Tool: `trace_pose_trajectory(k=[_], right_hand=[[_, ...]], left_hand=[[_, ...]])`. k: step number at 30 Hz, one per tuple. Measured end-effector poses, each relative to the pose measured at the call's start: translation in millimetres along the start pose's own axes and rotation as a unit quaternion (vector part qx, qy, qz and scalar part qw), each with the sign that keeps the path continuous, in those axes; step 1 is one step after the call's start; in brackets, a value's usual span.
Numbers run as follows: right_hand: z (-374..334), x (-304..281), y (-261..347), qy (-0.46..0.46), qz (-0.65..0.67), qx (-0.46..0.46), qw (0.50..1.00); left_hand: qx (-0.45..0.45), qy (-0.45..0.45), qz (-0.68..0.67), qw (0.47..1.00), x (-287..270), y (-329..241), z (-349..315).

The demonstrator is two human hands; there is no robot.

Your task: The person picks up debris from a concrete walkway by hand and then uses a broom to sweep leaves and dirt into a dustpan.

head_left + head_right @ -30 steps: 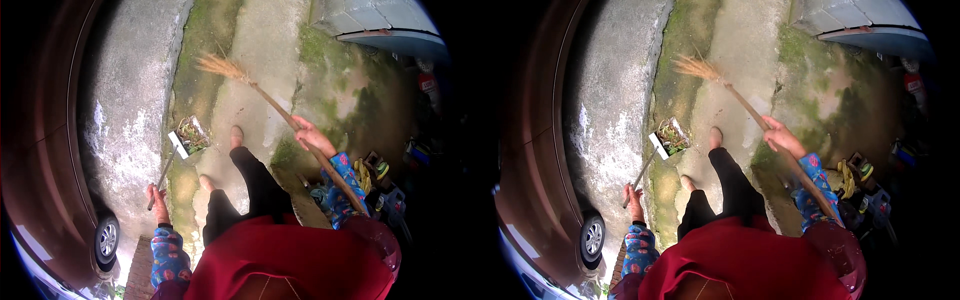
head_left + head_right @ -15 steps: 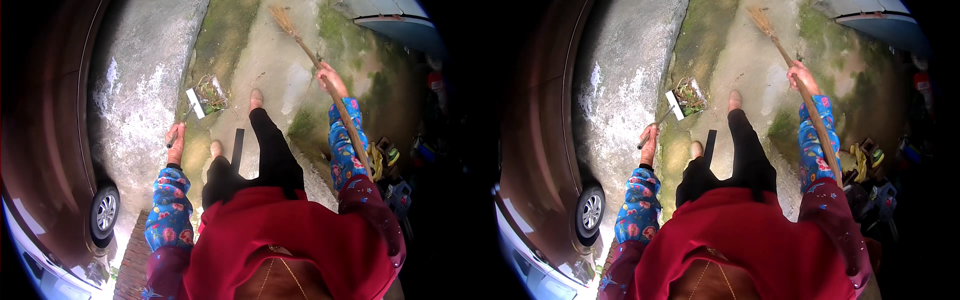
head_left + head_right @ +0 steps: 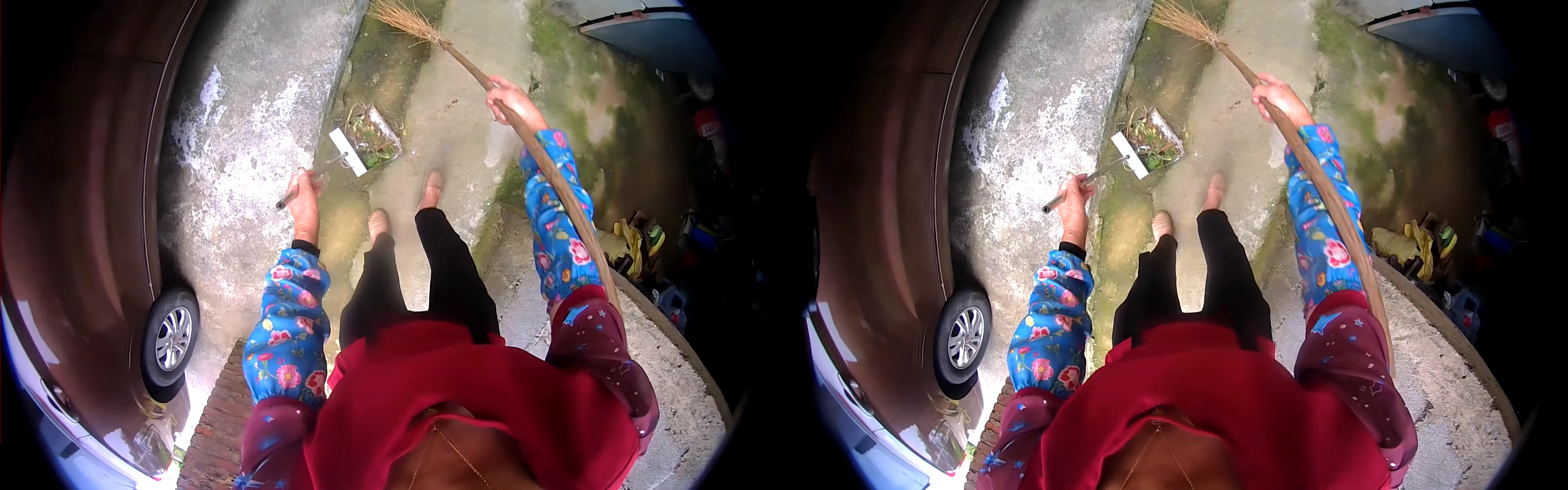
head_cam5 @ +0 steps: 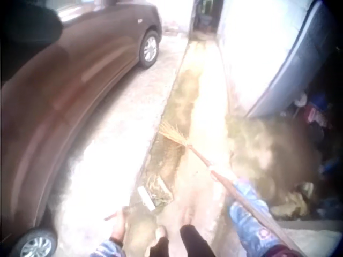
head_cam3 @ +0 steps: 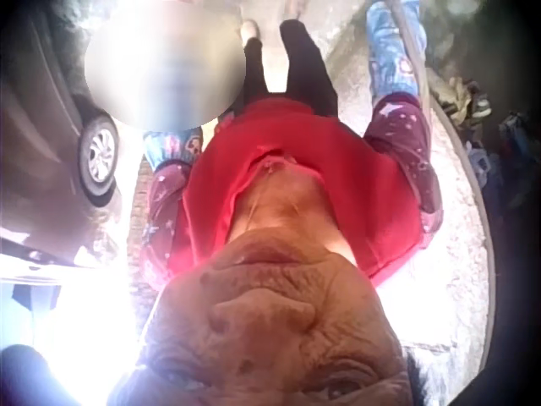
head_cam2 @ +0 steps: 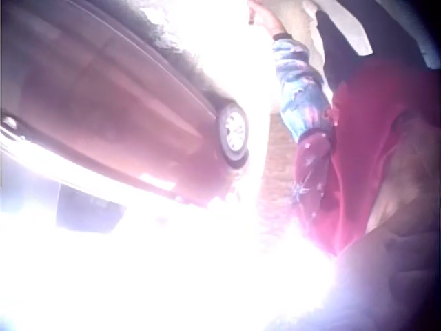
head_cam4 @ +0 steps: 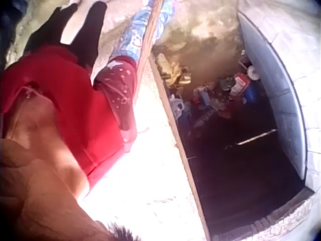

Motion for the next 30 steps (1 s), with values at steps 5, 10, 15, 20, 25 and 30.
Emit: trace_pose_trajectory(k=[5,10,15,20,25,30], right_hand=[[35.2,25.1,-15.9,0.024,-0.116,0.076,0.990],[-84.0,29.1,-42.1,0.101,-0.376,0.124,0.913],[-141.6,-24.2,-28.1,0.099,-0.263,0.134,0.950],[-90.1,-69.4,-54.4,-0.058,-0.111,0.081,0.989],[-158.1,-3.5,-124.0,0.002,-0.066,0.179,0.982],[-256.0,46.1,-139.7,0.103,0.013,0.183,0.978]], left_hand=[[-0.064,-0.012,-0.103,0.993,-25.9,18.6,-25.0],[-0.073,-0.080,-0.118,0.987,-50.9,40.7,-64.8],[-0.098,-0.085,-0.117,0.985,-55.8,49.4,-73.7],[-0.077,-0.069,-0.106,0.989,-44.5,48.8,-74.2],[-0.085,-0.071,-0.046,0.993,-35.7,59.1,-71.5],[-0.065,-0.049,0.046,0.996,-17.3,72.2,-68.9]])
Point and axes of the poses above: each hand's wrist, its own z-axis towards the middle knuckle, its own x-axis out of the palm, y = z × x, the point moved 1 cm from there along z, towards the middle knuckle, and after that the axes turned 2 degrees about y, right-handed, at the moved point
